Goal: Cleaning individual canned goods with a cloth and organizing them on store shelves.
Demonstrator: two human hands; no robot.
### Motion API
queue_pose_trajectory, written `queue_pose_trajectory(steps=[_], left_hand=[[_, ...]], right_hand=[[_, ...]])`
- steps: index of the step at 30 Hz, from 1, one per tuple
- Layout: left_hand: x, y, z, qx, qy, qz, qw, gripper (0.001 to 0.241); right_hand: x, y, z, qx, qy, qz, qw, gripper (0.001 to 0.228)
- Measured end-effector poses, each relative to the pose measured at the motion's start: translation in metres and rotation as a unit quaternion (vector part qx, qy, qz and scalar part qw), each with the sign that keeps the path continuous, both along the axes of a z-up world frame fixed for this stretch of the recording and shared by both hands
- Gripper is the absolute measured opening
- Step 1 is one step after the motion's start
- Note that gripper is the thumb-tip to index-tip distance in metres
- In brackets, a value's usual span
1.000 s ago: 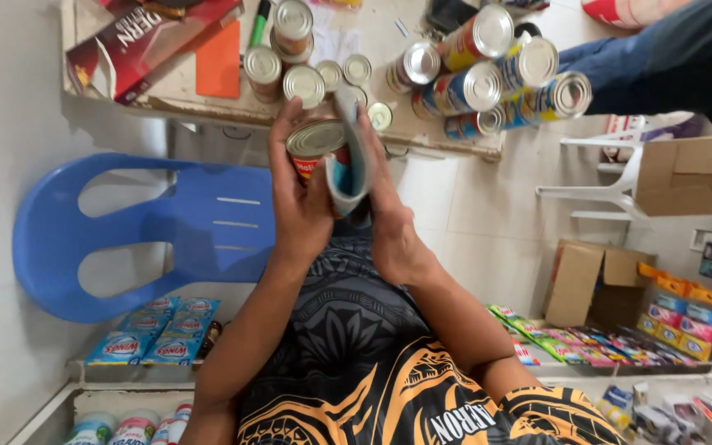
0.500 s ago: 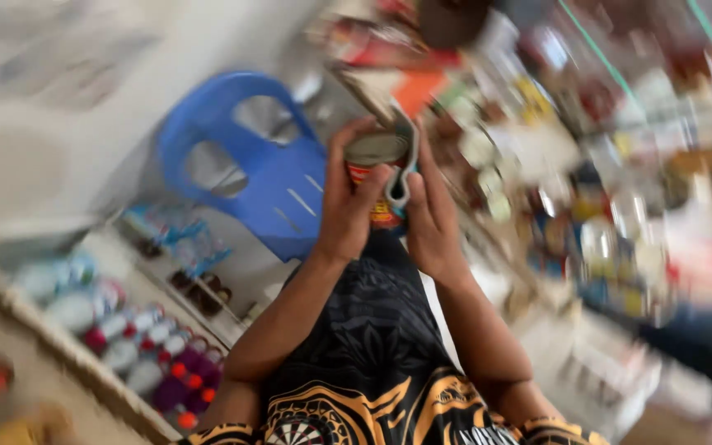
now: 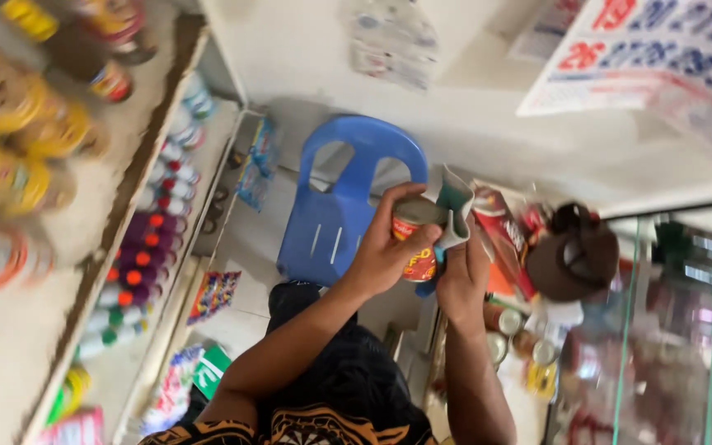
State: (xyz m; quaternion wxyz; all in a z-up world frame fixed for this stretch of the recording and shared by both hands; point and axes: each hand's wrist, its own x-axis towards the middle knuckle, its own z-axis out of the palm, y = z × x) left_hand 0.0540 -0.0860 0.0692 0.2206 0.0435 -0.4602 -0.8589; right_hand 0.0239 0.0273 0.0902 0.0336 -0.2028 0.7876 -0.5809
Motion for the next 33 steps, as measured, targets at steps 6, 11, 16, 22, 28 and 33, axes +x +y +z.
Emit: queue_pose_trajectory(steps=[6, 11, 16, 22, 28, 33], left_hand=[[0.024, -0.002, -0.004, -0.027, -0.027, 0.206, 0.978, 0.090], [0.061, -0.003, -0.003, -0.138, -0.078, 0.282, 0.946, 0.090], [0.078, -0.004, -0.018, -0.029, -0.039, 0.279, 0.959, 0.099], [0.095, -0.037, -0.009, 0.023, -0.011, 0.305, 0.952, 0.082], [0.135, -0.081, -0.019, 0.042, -0.020, 0.294, 0.955, 0.067], [0.161, -0.113, -0.042, 0.074, 0.008, 0.327, 0.942, 0.057]], right_hand=[[0.037, 0.010, -0.036, -0.092, -0.002, 0.012, 0.996, 0.041], [0.051, -0.020, 0.016, -0.143, 0.062, 0.191, 0.969, 0.040], [0.052, -0.021, -0.027, -0.063, 0.137, 0.181, 0.972, 0.024], [0.089, -0.071, -0.002, -0.134, 0.118, 0.197, 0.964, 0.031], [0.126, -0.112, -0.010, -0.121, 0.129, 0.197, 0.964, 0.035], [0.136, -0.147, 0.003, -0.109, 0.229, 0.223, 0.941, 0.017]])
